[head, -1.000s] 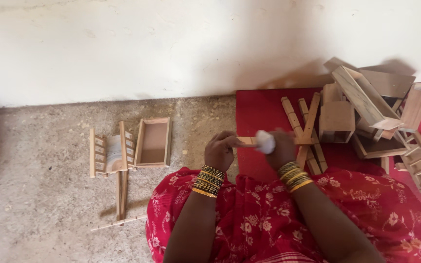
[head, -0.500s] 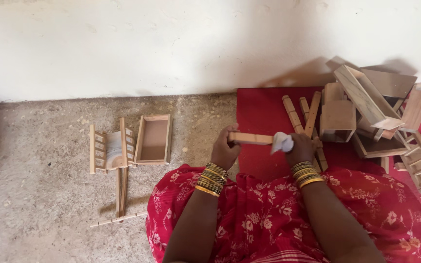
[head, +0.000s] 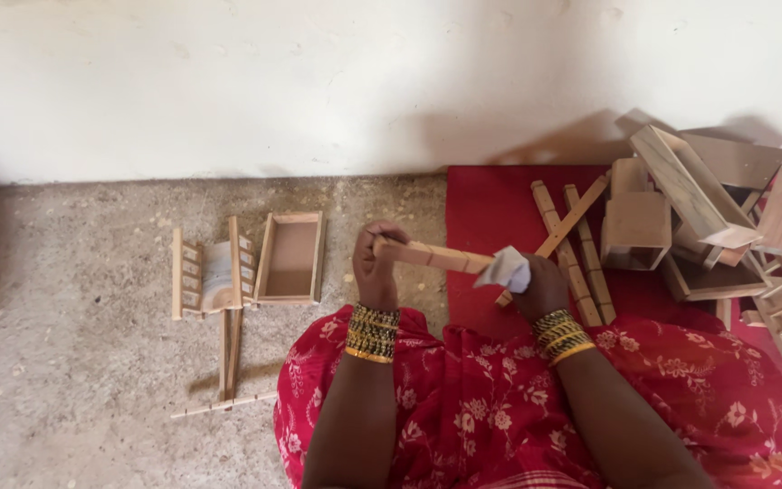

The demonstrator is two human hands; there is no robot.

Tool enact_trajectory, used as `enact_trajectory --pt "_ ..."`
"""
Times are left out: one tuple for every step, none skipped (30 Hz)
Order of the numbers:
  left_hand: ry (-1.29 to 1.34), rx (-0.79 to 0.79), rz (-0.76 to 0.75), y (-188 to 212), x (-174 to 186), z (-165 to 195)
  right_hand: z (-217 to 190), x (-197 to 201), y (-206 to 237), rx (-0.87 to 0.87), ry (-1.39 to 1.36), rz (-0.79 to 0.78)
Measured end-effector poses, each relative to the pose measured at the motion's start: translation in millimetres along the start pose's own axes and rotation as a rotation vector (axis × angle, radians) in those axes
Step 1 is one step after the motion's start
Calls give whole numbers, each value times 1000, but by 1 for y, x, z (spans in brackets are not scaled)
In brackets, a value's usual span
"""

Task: The person sits on the floor and wipes small wooden toy furniture pieces one at a time with a cloth, turning each piece to clean its surfaces and setting it aside on the mat.

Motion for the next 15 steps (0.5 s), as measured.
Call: enact_trajectory --pt "-1 60 36 1 0 0 -4 -5 -1 -31 87 -39" --pt "-3 119 70 3 -1 0 -11 -12 -3 -61 172 -74" --pt "-6 174 101 4 -2 -1 -19 -20 -5 -10 160 -93" --pt "-16 148 52 5 -6 -1 -28 -29 -7 41 148 -110" --pt "-25 123 5 7 -10 -1 -35 -38 -7 92 137 -128" --pt "-35 100 -42 8 -13 -1 -42 -43 -6 142 126 -148" --pt "1 95 -30 9 -14 0 -46 -47 -5 193 113 -169" --pt "35 92 -16 9 -14 1 -46 -50 -3 243 100 -191" --pt "69 90 -2 9 -13 2 -43 -51 -1 253 107 -169" --pt "68 109 6 9 -13 4 -41 -48 2 263 113 -145" --pt "69 123 11 7 -13 6 -39 -44 4 274 121 -115" --pt "72 132 15 4 -13 7 -36 -42 5 187 113 -186" --pt "89 134 15 2 -14 8 -34 -40 5 99 107 -257" --pt "108 138 15 1 -17 10 -34 -40 4 9 101 -330" --pt "127 144 15 0 -19 10 -39 -38 2 92 51 -271"
Point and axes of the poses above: each hand's wrist, its own y-axis away from the middle knuckle, its own x-axis out of the back of the hand, z = x × y, the point moved 2 cm from there along -y, towards the middle knuckle, and after that the axes turned 11 degrees about -z, right-handed, at the moved point
